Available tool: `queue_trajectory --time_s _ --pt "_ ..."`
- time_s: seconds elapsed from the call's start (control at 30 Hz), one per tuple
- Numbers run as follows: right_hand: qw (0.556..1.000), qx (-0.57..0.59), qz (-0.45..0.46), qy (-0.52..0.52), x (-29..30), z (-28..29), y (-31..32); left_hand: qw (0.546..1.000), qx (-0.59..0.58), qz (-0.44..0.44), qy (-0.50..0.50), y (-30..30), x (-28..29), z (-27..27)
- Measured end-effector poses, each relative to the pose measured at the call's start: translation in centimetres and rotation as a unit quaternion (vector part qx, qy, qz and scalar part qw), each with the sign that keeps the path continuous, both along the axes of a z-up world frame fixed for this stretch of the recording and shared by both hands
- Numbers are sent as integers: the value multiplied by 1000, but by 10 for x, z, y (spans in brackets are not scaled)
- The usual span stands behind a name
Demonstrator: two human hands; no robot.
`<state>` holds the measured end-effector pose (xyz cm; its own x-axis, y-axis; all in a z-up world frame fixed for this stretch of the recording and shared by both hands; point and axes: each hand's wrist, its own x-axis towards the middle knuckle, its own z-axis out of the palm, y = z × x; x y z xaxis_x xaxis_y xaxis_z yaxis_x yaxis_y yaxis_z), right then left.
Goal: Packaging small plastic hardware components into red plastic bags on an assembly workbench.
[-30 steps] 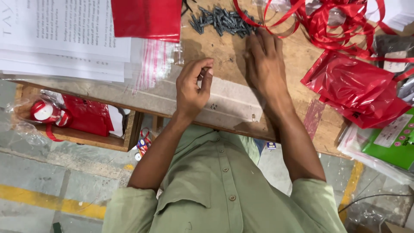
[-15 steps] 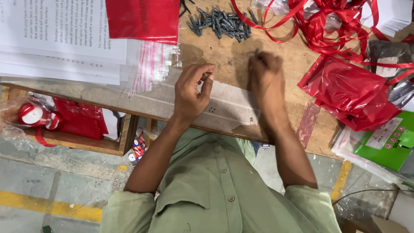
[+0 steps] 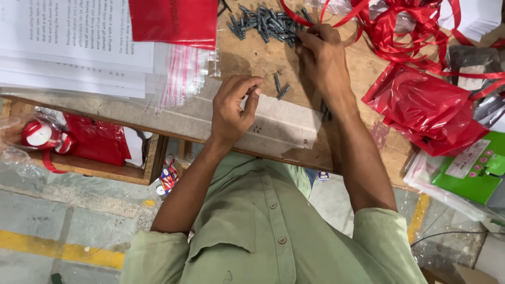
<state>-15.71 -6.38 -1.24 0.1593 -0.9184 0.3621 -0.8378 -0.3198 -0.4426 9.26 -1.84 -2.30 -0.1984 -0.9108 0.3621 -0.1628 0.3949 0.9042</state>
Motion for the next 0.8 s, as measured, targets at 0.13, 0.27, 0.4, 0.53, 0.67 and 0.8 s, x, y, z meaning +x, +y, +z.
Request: queue_trajectory --time_s 0.13,0.27,0.4,0.53,0.67,0.8 --pt "1000 -20 20 10 -3 -8 -11 999 -29 12 -15 0 3 1" --pt "1000 -19 7 12 -6 -5 -5 999 -39 8 -17 -1 3 -1" --pt "999 15 -32 34 -4 8 17 999 -40 3 -21 -2 3 -2" --pt "996 32 -60 62 10 14 54 999 -37 8 -16 -1 2 -2" --pt "995 68 -69 37 34 26 86 997 -58 2 -54 -2 0 -1" --pt "991 100 -77 -42 51 36 100 991 -69 -52 -101 -6 -4 1"
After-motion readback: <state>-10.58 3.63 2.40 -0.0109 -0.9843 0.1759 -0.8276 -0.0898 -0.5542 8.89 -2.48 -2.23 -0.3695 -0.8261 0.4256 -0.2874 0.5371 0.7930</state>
